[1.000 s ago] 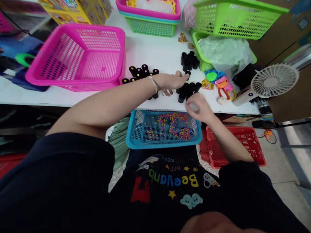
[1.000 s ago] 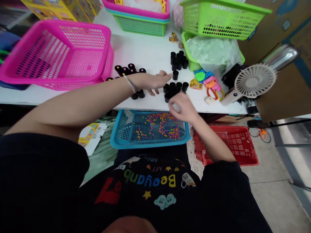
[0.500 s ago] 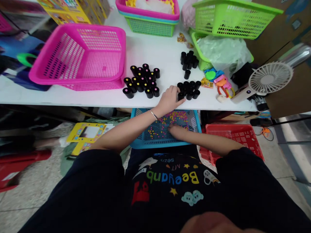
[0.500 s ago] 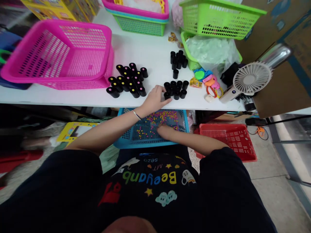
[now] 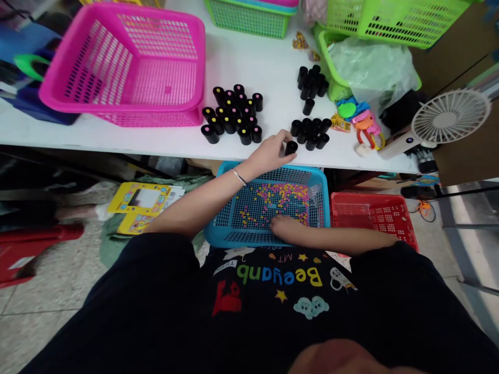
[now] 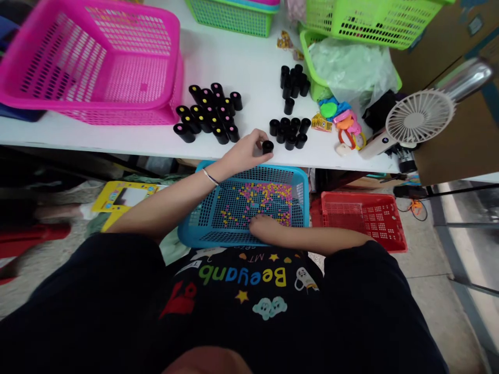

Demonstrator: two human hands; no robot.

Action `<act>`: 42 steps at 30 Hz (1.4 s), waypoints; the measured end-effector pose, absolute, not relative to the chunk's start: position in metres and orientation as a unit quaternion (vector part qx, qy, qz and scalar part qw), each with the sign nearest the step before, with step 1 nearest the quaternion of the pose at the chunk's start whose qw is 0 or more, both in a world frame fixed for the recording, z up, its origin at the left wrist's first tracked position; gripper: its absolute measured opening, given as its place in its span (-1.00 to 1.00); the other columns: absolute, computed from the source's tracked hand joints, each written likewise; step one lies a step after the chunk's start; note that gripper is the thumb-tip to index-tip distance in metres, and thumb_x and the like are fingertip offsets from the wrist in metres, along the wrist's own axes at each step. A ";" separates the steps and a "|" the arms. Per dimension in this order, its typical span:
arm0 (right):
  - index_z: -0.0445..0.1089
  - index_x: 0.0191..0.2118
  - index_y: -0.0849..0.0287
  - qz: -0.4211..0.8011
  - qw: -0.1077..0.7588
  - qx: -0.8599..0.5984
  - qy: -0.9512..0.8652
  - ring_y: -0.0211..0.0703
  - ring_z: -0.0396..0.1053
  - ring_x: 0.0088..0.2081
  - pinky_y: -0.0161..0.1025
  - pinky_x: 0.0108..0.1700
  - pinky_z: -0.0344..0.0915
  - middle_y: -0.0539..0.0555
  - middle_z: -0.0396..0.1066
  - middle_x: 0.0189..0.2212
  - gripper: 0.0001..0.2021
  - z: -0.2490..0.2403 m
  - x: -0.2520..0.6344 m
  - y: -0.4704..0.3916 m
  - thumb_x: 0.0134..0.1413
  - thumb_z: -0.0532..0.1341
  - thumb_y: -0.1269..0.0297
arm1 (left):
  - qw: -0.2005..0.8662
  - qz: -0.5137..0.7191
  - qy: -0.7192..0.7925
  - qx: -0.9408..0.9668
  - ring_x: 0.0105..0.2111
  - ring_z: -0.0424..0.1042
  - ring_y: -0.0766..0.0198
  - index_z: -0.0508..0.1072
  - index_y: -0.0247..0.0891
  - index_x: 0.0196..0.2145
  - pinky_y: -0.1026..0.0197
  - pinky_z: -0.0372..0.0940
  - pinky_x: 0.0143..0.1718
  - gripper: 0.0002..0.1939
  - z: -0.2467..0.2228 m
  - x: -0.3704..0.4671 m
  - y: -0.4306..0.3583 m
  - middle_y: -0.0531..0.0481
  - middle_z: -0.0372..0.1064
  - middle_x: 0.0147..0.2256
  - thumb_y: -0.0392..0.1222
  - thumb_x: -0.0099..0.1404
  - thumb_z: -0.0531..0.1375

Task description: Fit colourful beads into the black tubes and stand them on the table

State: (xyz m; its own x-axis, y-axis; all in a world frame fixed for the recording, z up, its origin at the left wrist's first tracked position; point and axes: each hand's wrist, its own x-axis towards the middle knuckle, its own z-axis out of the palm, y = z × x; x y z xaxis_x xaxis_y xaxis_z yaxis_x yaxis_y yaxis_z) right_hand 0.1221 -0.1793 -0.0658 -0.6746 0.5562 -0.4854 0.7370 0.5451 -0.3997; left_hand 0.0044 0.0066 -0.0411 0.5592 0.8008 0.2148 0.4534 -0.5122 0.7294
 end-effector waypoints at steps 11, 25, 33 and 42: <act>0.63 -0.10 0.13 -0.346 -0.249 0.554 0.715 -0.12 0.59 -0.21 -0.12 -0.02 0.52 0.07 0.64 -0.20 -0.85 -0.016 0.172 -0.081 0.38 0.28 0.30 | 0.299 0.271 0.350 0.846 -0.37 0.44 0.29 0.39 -0.21 0.04 0.24 0.35 -0.23 -0.58 -0.047 -0.005 0.021 0.07 0.47 -0.34 -0.16 0.27 0.37; 0.63 -0.16 0.10 -0.119 -0.254 0.568 0.774 0.07 0.54 -0.03 0.07 0.07 0.55 0.15 0.56 -0.11 -0.77 -0.006 0.195 -0.039 0.39 0.18 0.27 | 0.345 0.298 0.320 0.831 -0.35 0.52 0.27 0.30 -0.18 0.23 0.24 0.36 -0.20 -0.31 -0.053 -0.005 0.022 0.13 0.49 -0.40 -0.21 0.18 0.40; 0.62 0.01 0.12 -0.081 -0.245 0.572 0.778 0.10 0.52 0.14 0.15 0.29 0.45 0.21 0.56 0.05 -0.57 -0.022 0.189 -0.051 0.37 0.00 0.42 | 0.347 0.296 0.321 0.830 -0.32 0.52 0.26 0.34 -0.17 0.22 0.23 0.38 -0.17 -0.34 -0.053 -0.005 0.022 0.12 0.49 -0.38 -0.20 0.19 0.40; 0.54 0.17 0.09 -0.069 -0.209 0.564 0.796 0.20 0.42 0.28 0.32 0.40 0.32 0.20 0.51 0.15 -0.53 -0.045 0.187 -0.045 0.35 -0.02 0.43 | 0.328 0.304 0.319 0.836 -0.35 0.51 0.29 0.40 -0.18 0.15 0.26 0.37 -0.17 -0.43 -0.056 -0.005 0.021 0.14 0.45 -0.40 -0.24 0.20 0.41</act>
